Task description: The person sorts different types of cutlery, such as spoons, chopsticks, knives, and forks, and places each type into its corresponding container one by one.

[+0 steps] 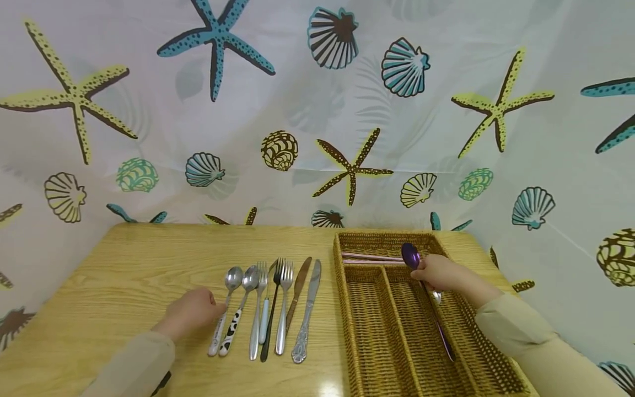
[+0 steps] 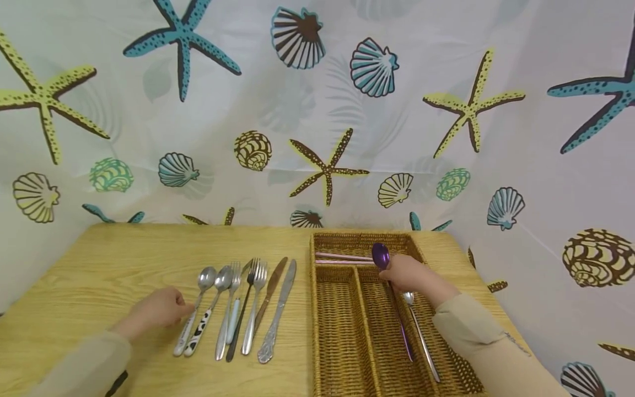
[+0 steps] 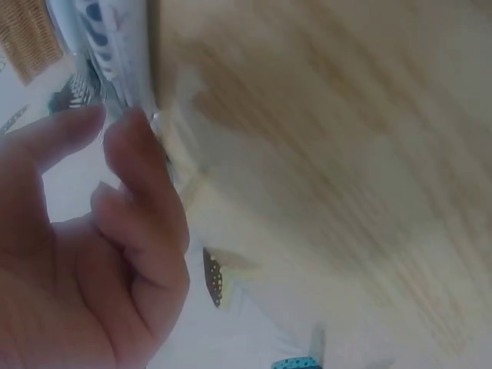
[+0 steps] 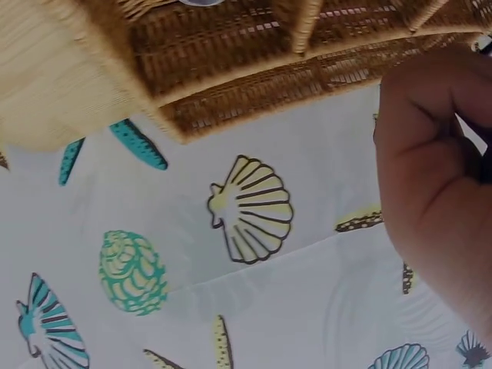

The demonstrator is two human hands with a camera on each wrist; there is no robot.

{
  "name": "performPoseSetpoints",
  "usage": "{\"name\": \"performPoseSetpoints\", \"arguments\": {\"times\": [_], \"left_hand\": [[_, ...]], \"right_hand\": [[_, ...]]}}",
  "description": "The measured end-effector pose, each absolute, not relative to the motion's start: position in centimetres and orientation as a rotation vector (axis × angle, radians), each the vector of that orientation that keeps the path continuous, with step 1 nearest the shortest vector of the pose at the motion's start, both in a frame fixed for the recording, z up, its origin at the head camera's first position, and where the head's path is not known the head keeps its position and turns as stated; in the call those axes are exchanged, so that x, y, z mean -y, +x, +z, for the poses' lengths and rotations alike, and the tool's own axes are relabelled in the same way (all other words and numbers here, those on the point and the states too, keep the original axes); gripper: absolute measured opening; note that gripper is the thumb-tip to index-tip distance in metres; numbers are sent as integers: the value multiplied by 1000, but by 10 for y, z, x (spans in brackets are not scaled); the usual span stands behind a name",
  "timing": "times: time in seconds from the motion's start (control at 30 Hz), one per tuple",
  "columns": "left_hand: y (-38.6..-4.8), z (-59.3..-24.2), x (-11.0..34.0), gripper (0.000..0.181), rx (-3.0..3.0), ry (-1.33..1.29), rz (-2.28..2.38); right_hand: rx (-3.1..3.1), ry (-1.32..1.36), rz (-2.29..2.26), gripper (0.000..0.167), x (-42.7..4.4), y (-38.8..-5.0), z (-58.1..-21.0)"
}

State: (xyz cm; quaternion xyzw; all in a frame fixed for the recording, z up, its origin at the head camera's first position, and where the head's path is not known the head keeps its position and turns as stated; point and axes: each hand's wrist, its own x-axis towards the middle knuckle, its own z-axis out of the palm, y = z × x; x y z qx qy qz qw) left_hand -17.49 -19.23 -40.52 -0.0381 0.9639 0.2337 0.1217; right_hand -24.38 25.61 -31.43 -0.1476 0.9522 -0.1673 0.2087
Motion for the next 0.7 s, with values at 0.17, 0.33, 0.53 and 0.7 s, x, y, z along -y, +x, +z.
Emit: {"name": "performPoseSetpoints", "arguments": {"times": [0.17, 0.33, 0.53, 0.7], "left_hand": [[-174, -413, 188, 23, -2815, -101, 678], [-173, -414, 185, 19, -2821, -108, 688], [-172, -413, 183, 24, -2824, -99, 711], [-172, -413, 183, 27, -2816, -110, 708]], "right_hand": [[-2668, -413, -409, 45, -273, -243, -317], [-2674, -400, -363, 46, -292, -242, -323], [-2629, -297, -352, 47, -310, -245, -340], [-2635, -179, -386, 37, -311, -244, -352]]}}
